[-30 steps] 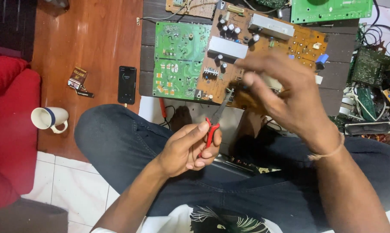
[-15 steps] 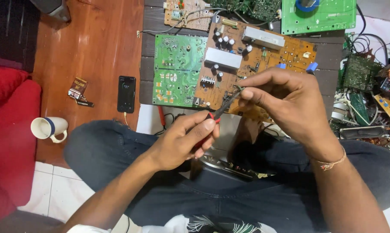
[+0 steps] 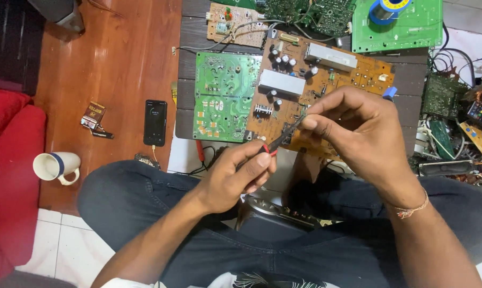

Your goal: The person is using pliers to remove various electronic components from multiple circuit boards laid out on a workspace.

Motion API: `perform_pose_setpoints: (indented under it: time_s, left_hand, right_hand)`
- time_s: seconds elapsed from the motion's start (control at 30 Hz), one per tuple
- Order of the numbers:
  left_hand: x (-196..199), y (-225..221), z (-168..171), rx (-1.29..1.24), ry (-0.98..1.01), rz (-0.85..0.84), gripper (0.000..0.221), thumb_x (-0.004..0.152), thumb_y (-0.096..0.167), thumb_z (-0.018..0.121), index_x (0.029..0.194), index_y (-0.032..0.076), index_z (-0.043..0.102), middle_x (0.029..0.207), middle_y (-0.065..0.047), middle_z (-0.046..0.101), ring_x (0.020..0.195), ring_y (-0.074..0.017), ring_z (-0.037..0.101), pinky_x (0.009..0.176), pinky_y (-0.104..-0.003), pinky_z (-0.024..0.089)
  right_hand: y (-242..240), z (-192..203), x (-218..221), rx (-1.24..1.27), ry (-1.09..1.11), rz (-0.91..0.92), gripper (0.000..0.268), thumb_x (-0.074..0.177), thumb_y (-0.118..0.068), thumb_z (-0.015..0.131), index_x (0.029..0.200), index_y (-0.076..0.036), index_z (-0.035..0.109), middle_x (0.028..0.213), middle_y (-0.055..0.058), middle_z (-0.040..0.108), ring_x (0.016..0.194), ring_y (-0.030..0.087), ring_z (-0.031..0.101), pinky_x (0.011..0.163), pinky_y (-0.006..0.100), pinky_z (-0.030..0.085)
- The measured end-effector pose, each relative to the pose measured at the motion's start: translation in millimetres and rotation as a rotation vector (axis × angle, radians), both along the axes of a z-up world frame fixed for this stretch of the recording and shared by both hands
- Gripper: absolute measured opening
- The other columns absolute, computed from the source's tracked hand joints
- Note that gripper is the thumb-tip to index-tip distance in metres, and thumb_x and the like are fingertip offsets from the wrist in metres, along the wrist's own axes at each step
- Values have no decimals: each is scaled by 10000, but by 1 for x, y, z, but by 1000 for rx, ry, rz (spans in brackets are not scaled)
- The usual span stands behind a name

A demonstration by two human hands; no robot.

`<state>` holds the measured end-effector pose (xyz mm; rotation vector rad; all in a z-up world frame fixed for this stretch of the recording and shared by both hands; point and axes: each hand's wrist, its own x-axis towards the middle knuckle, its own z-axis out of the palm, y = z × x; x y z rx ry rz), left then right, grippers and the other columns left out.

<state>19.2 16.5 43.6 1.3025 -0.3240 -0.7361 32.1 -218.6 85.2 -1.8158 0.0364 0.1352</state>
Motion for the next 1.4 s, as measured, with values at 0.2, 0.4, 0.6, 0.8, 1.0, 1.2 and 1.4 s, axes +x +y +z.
perform_pose_setpoints:
  time_s: [0.2,0.4,0.6,0.8,1.0,1.2,1.4]
  left_hand:
    - [1,-6,-3,90,-149,71,336,1047,363,454,908,90,592,660,25,513,540,-79,445,524,-245,389]
    - [4,-2,-8,81,-3,48,319,1052,349,475,928,83,598,677,19,519,541,-77,448,502,-233,382]
    - [13,8,-17,105,7,115,347,1057,377,459,905,105,613,698,30,535,539,-55,456,473,-217,398]
    - [26,25,12,515,-51,351,314,1039,254,494,921,44,696,637,-20,611,515,-99,523,489,-248,410]
    - [31,34,30,592,264,286,372,1018,261,506,1272,26,644,829,-111,740,583,-166,683,398,-262,484]
    - [21,33,37,1101,-265,302,285,945,334,581,1116,118,653,1013,-62,784,834,-299,741,718,-466,541]
    - [19,32,40,1080,-495,427,235,937,270,653,1110,113,677,666,-40,683,493,-245,605,492,-420,461]
  right_hand:
    - [6,-2,4,43,-11,-6,96,910,-24,747,950,4,665,788,89,718,669,135,698,611,213,566]
    - [9,-6,4,77,57,-42,79,934,-13,717,996,10,673,799,98,719,654,139,676,574,218,549]
    - [2,-10,7,-72,8,-9,150,940,-33,702,1082,2,669,907,113,750,787,164,769,569,211,601]
    - [2,-2,-2,-402,-315,-11,89,986,74,763,1067,70,726,880,107,718,671,136,611,598,234,479]
    - [-3,-4,-1,-623,-487,119,123,948,89,780,1064,64,745,957,133,740,695,186,635,619,284,534]
    - [-7,-8,1,-668,-504,146,114,964,85,773,1070,71,734,949,145,723,664,195,618,595,298,520]
    - [-8,-10,1,-731,-555,141,112,995,90,775,1097,64,736,956,139,717,645,185,594,575,298,490]
